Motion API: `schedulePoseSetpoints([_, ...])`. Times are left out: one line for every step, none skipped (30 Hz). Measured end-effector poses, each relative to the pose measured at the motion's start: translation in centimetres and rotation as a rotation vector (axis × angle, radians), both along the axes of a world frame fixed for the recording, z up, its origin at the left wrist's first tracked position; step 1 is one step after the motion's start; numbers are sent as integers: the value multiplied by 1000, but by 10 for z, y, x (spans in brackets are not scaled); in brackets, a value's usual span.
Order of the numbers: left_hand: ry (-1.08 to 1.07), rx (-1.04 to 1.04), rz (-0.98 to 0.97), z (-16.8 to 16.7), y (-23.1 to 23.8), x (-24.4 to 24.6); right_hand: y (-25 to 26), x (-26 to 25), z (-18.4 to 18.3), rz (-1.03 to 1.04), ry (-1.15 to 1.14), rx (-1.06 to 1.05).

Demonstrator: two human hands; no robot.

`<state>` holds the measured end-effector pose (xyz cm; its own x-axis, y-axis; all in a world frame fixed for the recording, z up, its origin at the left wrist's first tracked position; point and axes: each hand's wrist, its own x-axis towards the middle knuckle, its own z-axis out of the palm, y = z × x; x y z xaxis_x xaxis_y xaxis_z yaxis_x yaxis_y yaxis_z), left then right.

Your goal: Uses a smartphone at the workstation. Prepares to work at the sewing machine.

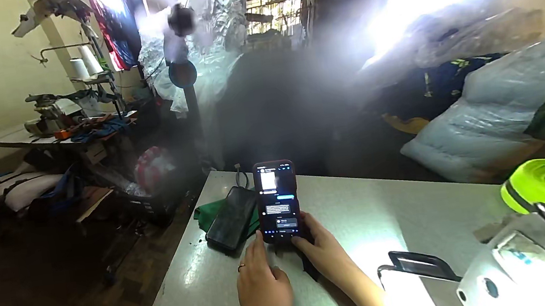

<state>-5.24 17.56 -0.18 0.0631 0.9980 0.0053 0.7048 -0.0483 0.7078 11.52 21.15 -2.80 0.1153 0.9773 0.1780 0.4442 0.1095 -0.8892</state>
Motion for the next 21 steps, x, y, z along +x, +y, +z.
schedulePoseSetpoints([0,-2,-2,0,0,0,0,0,0,-2,-3,1])
schedulePoseSetpoints([2,-6,-5,0,0,0,0,0,-1,-4,-5,3])
schedulePoseSetpoints([2,-10,-6,1,0,0,0,0,-1,-4,-10,6])
schedulePoseSetpoints([-1,-7,-4,0,0,0,0,0,-1,-6,-13,8])
schedulePoseSetpoints([-6,-1,-1,0,0,0,0,0,-1,-6,-13,12])
schedulePoseSetpoints([-9,3,2,-1,0,0,0,0,-1,-3,-10,14])
schedulePoseSetpoints([-12,4,3,-1,0,0,1,0,-1,2,-1,15])
schedulePoseSetpoints([-13,5,3,-1,0,0,0,0,-1,7,7,15])
schedulePoseSetpoints([-14,7,5,-2,0,0,0,0,-1,8,12,10])
schedulePoseSetpoints([-16,7,7,-1,0,0,0,0,-1,7,16,9])
schedulePoseSetpoints([-15,7,7,-1,0,0,0,0,-1,6,16,13])
schedulePoseSetpoints([-15,8,7,-1,0,0,0,0,-1,6,15,14])
schedulePoseSetpoints([-12,5,7,-1,0,0,0,1,-1,6,10,8])
schedulePoseSetpoints([-8,-1,4,0,0,0,0,1,0,7,4,1])
schedulePoseSetpoints([-5,-9,1,1,0,0,0,1,0,9,0,-3])
schedulePoseSetpoints([-3,-16,-3,2,0,0,0,1,-1,8,0,4])
schedulePoseSetpoints([-1,-17,-4,2,0,0,0,1,-2,6,7,10])
schedulePoseSetpoints([1,-17,-4,1,0,-1,0,1,-2,4,11,15])
schedulePoseSetpoints([4,-17,-4,1,0,-1,0,1,-2,5,12,15])
schedulePoseSetpoints([6,-15,-2,1,0,-1,0,1,-2,4,8,16])
schedulePoseSetpoints([4,-14,-1,1,0,0,-1,1,-1,2,3,15])
